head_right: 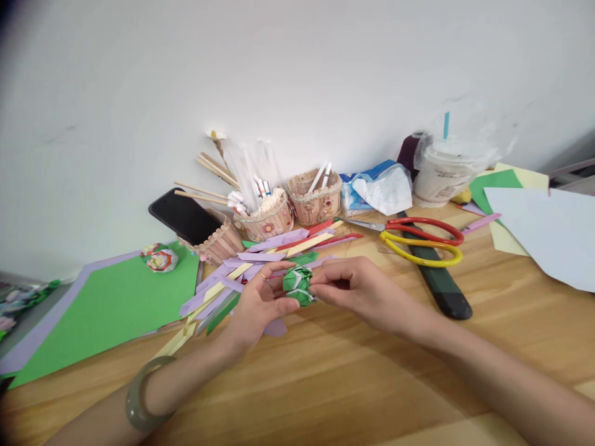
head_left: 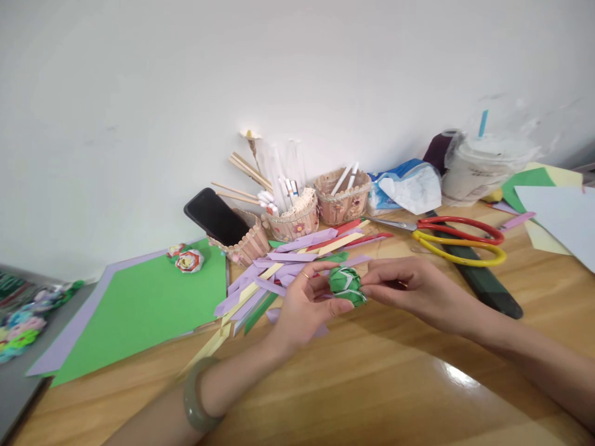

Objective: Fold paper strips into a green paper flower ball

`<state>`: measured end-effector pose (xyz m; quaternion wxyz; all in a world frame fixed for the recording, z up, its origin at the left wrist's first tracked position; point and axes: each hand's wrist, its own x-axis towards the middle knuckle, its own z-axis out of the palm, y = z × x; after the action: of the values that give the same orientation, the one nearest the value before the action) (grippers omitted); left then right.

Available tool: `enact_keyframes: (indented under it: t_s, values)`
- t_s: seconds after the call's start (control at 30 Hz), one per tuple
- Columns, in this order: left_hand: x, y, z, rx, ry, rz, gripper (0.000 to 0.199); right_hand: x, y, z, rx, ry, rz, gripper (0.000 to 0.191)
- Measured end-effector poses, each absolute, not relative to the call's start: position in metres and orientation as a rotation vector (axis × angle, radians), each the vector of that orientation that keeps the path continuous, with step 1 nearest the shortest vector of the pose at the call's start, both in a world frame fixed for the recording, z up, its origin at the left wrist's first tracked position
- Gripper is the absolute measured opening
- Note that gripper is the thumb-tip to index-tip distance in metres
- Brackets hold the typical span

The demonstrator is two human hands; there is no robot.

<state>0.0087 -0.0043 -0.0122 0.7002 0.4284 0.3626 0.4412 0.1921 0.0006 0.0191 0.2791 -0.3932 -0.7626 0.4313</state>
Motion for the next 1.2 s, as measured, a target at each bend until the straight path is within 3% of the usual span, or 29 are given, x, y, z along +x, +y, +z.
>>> enact_keyframes:
  t_s: [0.27, 0.37, 0.6, 0.67, 1.2]
  values:
    - [0.009, -0.006, -0.009, 0.970, 0.816, 0.934, 0.049, 0.190, 0.000, 0.020, -1.101, -1.986, 1.172, 0.028]
    - [0.009, -0.005, -0.010, 0.963, 0.816, 0.956, 0.049, 0.188, -0.001, 0.020, -1.101, -2.035, 1.030, 0.024]
    - [0.009, -0.002, -0.015, 0.926, 0.801, 1.040, 0.049, 0.190, -0.009, 0.006, -0.920, -2.183, -0.195, 0.011]
    - [0.009, -0.002, -0.016, 0.920, 0.800, 1.056, 0.048, 0.192, -0.011, 0.003, -0.919, -2.176, -0.405, 0.010]
    - [0.010, -0.004, -0.014, 0.884, 0.788, 1.043, 0.047, 0.186, -0.019, 0.010, -0.870, -2.203, -0.545, 0.007]
